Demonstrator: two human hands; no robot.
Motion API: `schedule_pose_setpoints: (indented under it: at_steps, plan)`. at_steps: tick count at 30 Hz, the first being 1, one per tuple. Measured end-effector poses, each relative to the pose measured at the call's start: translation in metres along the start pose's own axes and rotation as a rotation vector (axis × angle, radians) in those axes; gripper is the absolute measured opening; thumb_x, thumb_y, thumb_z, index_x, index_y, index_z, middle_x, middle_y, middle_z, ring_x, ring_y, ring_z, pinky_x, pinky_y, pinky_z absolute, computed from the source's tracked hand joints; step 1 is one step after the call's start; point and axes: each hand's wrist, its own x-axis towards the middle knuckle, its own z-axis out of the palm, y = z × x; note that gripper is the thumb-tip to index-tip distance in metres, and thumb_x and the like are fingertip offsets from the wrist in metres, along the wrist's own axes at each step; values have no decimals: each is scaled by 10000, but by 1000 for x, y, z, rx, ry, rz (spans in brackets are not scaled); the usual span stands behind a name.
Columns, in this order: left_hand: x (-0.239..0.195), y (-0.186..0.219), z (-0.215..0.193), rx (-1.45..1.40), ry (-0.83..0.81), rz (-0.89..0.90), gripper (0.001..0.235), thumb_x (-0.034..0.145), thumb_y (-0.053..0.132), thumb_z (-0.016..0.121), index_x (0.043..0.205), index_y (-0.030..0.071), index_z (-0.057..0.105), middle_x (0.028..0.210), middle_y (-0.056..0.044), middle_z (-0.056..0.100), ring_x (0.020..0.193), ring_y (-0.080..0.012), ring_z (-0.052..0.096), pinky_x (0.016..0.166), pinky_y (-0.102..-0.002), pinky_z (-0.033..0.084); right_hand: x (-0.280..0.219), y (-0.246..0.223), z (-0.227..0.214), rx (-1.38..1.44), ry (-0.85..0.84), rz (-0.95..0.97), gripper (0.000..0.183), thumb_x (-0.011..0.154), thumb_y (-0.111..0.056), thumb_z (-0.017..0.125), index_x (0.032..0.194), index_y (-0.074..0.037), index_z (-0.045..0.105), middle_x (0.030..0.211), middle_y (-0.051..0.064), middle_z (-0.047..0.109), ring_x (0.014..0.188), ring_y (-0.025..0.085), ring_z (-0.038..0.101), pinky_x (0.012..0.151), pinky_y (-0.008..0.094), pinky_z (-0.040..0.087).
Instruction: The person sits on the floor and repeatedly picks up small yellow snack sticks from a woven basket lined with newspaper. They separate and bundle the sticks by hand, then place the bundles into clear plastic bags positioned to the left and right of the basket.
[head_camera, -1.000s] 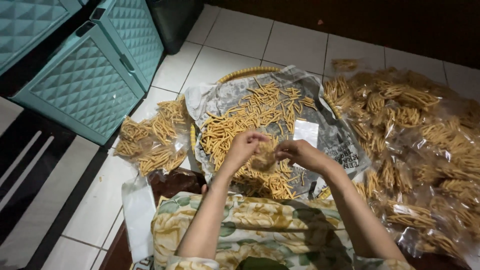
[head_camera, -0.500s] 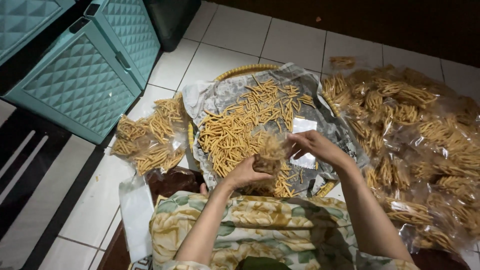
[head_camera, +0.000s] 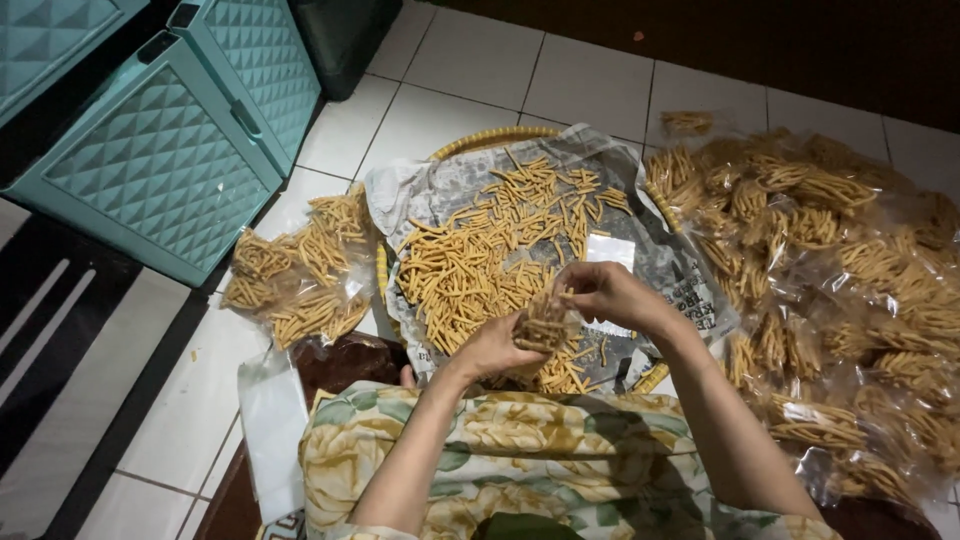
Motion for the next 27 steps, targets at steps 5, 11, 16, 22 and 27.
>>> schedule_pose_setpoints:
  at_steps: [5,11,16,22,27]
  plan:
    - [-6,12,1,-8,61,-15,654,690,343,918,1230,84,655,1161,-140,755,1185,-325,678,1009,-442,553,-19,-28,-7,-213,53,-22,161,871,-76,751,1030,-60,768,853,167,773,740,291,774,660,369,607]
    - [-5,15,1,-50,124,-31,473,687,309,908,1029,133,633,935,-96,765,1026,-292,732,873,-439,568,-33,-38,-10,-376,221,-131,204,868,-30,744,1042,-123,794,894,129,802,799,272,782,686,349,619]
    - [-2,5,0,-52,153,-3,494,693,312,912,1045,101,637,955,-160,765,1021,-351,729,873,-477,557,-35,-23,-23,-129,310,-292,206,842,106,704,1010,4,766,870,202,784,831,310,769,710,392,637]
    - [-22,19,3,-151,213,-139,527,695,452,919,946,72,654,971,-146,757,1025,-318,720,891,-443,558,-1,31,-22,453,709,-244,236,885,-33,797,1094,10,696,940,161,732,838,226,733,711,316,643]
    - [-28,-1,13,-148,218,-245,568,677,489,901,941,50,653,1045,-185,740,1151,-376,674,936,-484,529,77,152,33,502,641,41,214,808,-34,831,973,29,710,877,210,728,791,314,741,703,431,646]
